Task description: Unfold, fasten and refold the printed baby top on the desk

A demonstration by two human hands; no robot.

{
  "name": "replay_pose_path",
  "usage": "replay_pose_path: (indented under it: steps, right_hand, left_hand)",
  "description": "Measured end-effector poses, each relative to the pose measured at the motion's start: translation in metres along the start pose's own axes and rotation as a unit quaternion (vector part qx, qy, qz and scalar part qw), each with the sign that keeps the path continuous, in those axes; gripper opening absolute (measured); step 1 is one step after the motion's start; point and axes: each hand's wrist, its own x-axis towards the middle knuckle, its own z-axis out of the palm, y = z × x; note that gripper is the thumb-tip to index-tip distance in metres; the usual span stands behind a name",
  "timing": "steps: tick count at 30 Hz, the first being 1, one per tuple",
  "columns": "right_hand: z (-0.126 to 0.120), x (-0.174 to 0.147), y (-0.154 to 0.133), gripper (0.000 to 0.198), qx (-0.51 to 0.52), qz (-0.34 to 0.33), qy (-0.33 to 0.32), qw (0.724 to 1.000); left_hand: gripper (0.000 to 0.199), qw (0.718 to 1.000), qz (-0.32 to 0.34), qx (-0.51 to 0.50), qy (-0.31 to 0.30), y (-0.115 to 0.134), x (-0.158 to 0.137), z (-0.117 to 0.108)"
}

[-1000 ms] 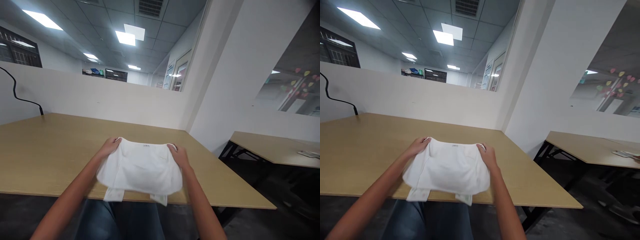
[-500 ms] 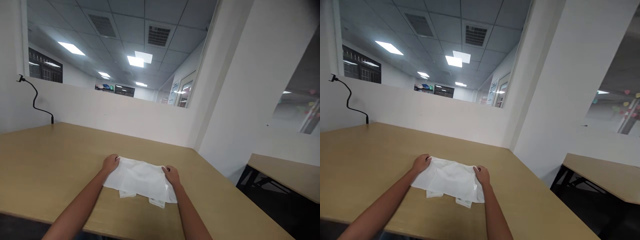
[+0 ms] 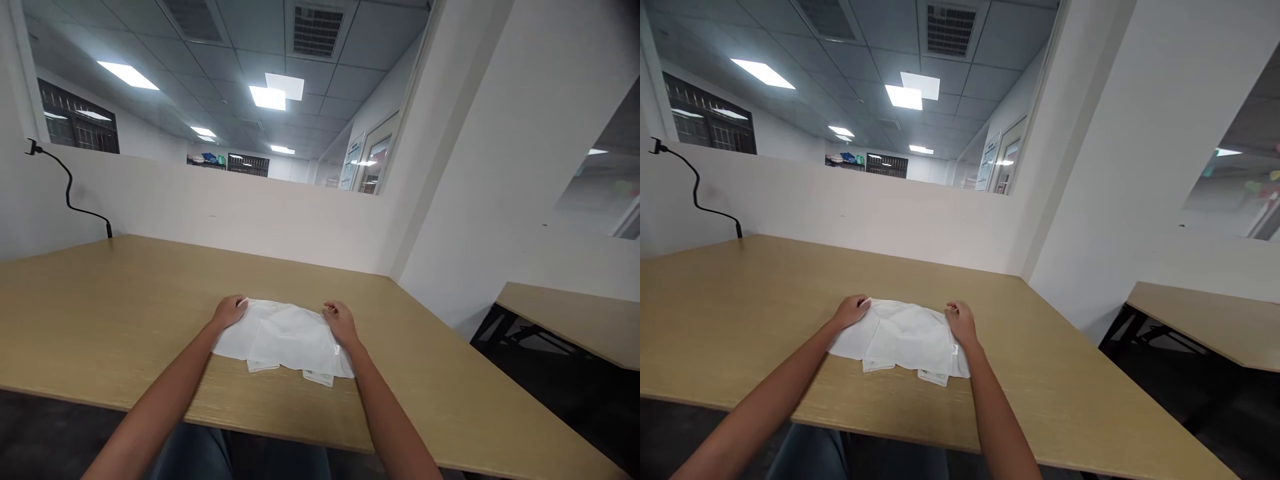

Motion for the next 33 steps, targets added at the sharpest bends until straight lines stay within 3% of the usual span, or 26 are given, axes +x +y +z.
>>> replay_pose_path:
  steps: [5, 10, 13, 15, 19, 24, 27, 29, 31, 33]
  right_hand:
    - [-0.001, -0.003, -0.021, 0.022, 0.032, -0.067, -0.03, 0.997]
    - [-0.009, -0.003, -0.045, 0.02, 0.023, -0.08, -0.026, 0.996]
    - [-0.012, -0.008, -0.067, 0.024, 0.068, -0.038, -0.143, 0.987]
    - [-0.013, -0.014, -0.08, 0.028, 0.124, 0.015, -0.282, 0.951]
    - [-0.015, -0.026, -0.097, 0.038, 0.209, 0.112, -0.519, 0.821]
    - [-0.02, -0.033, -0.105, 0.043, 0.245, 0.171, -0.659, 0.69]
    - [-0.023, -0.032, -0.11, 0.05, 0.247, 0.163, -0.705, 0.645]
    - [-0.025, -0.029, -0.113, 0.054, 0.274, 0.145, -0.68, 0.664]
    - [-0.024, -0.026, -0.112, 0.054, 0.32, 0.126, -0.578, 0.74]
    - [-0.02, -0.023, -0.107, 0.054, 0.341, 0.112, -0.429, 0.829]
  left_hand:
    - [0.039, 1.0, 0.002, -0.016, 0.004, 0.002, 0.0, 0.001]
    - [0.038, 1.0, -0.024, 0.002, 0.008, 0.005, 0.0, 0.001]
    - [0.035, 0.998, -0.055, 0.026, 0.013, 0.01, -0.001, -0.001]
    - [0.033, 0.996, -0.081, 0.045, 0.017, 0.012, -0.002, -0.002]
    - [0.03, 0.991, -0.113, 0.074, 0.015, 0.016, -0.004, -0.003]
    - [0.033, 0.989, -0.115, 0.096, 0.009, 0.018, -0.006, -0.002]
    - [0.033, 0.988, -0.11, 0.107, 0.002, 0.019, -0.006, -0.002]
    - [0.034, 0.988, -0.106, 0.113, -0.001, 0.02, -0.006, -0.002]
    - [0.034, 0.988, -0.102, 0.117, -0.003, 0.021, -0.006, -0.002]
    - [0.035, 0.988, -0.099, 0.121, -0.005, 0.022, -0.006, -0.002]
